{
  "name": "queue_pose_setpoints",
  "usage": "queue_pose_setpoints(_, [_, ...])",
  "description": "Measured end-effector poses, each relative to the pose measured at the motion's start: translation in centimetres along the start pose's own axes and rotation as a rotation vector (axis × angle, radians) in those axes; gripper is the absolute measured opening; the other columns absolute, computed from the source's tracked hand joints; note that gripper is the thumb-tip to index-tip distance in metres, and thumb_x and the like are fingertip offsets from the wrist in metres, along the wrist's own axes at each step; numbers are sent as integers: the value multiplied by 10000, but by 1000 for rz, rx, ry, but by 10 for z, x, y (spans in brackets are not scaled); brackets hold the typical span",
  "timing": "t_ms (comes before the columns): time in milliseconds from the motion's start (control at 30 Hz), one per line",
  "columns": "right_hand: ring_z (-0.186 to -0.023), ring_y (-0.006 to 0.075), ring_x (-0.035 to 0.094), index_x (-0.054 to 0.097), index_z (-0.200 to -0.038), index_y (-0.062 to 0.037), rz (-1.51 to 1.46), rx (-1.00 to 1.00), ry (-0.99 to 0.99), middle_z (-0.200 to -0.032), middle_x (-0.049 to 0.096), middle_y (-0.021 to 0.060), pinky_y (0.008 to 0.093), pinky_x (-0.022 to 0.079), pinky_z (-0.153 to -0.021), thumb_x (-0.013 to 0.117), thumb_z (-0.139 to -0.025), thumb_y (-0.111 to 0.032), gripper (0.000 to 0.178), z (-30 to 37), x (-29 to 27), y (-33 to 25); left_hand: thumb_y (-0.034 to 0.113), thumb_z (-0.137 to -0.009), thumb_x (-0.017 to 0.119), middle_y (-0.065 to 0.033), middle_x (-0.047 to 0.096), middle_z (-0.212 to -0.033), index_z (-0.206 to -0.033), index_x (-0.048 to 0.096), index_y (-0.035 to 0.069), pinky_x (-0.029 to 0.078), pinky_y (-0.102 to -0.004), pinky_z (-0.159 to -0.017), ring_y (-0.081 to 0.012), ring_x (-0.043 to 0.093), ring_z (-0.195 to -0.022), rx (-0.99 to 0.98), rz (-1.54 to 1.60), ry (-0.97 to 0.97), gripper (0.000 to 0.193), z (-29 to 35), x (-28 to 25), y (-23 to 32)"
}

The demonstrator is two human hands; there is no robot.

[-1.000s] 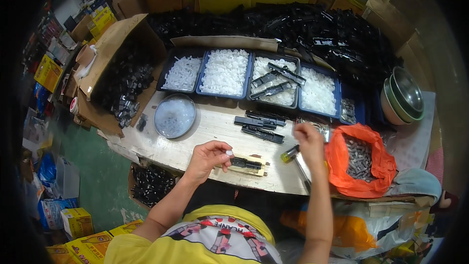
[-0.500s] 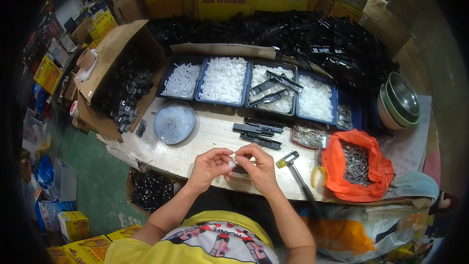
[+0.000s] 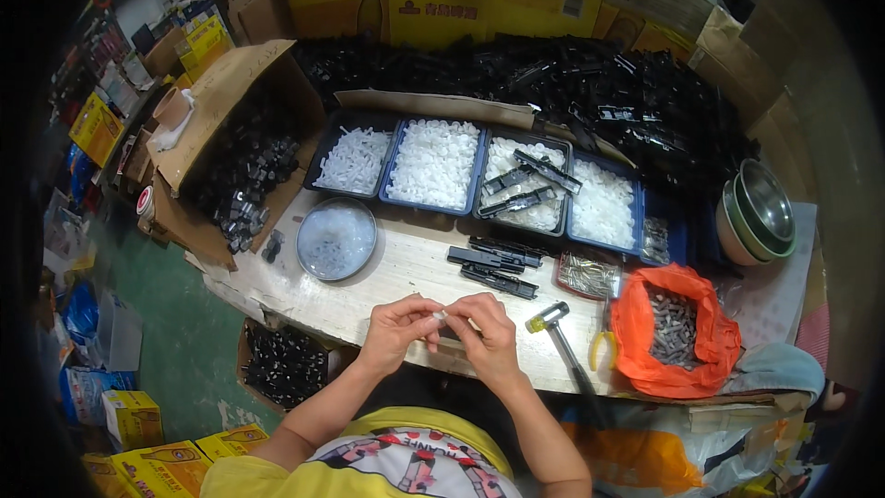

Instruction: The person assembles small electronic components at a cluttered workbench. They insert white plastic pieces into black cylindrical bodies, place metal pins into the assembly, and use a hammer to secure the parts. The person also uses pliers to adjust components and places finished units into a tray.

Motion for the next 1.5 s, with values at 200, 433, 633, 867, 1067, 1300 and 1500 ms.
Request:
queue_pose_setpoints(200, [-737,234,514,550,-788,-18,18,-68,-3,-766,542,76,314,384,-669,619,-725,-5,95,-1,11,2,-25,-788,585,-71,577,-786,-965,600,-21,494,-232,-497,-121,572,-596,-5,79,51,177,1,2,-4])
queue_pose_setpoints(433, [-756,227,433,510,-781,-72,349,-131,-141,-755,486,48,334,287,-683,592,-735,-45,97,9,13,17,-3,-754,634,5,517,-766,-960,618,-3,397,-150,-525,-34,480,-616,70,-419,76,207,-5,-21,4])
queue_pose_setpoints(633, [-783,228,429,504,-797,-83,537,-145,-220,-780,478,43,370,282,-715,589,-710,-31,133,16,26,27,-33,-705,640,-3,492,-721,-894,636,-2,383,-189,-539,-41,425,-582,-8,-604,75,191,-9,-31,-10])
queue_pose_setpoints(867, [-797,218,447,530,-804,-84,707,-218,-271,-781,493,33,375,280,-731,591,-711,-20,128,15,29,29,-4,-694,644,-33,496,-703,-880,643,26,409,-222,-527,-102,484,-578,117,-815,22,189,-13,-29,-14])
queue_pose_setpoints(1067, [-789,203,495,587,-784,-104,617,-186,-140,-757,559,11,362,289,-725,624,-702,-46,107,3,-23,37,132,-667,672,-124,555,-759,-779,611,44,442,-386,-645,-308,556,-707,79,-1382,-189,155,-26,-13,-3])
queue_pose_setpoints(1300, [-856,224,491,622,-791,-106,1087,38,118,-802,571,32,414,304,-748,629,-693,-83,101,-19,-132,80,140,-691,638,-142,574,-734,-751,637,27,441,-390,-639,-310,565,-702,309,-1321,-186,128,-113,27,32])
queue_pose_setpoints(1500, [-923,246,464,604,-802,-88,1257,220,8,-883,566,54,478,320,-784,615,-693,-134,118,-30,-145,96,20,-699,548,-160,562,-775,-720,603,3,463,-428,-628,-349,574,-730,488,-1580,-170,61,-186,77,2])
Point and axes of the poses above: each hand's wrist, its own z-axis away from the middle knuckle, its own x-axis out of the palm, y = z × x, the point moved 2 cm from there along -z, towards the middle knuckle
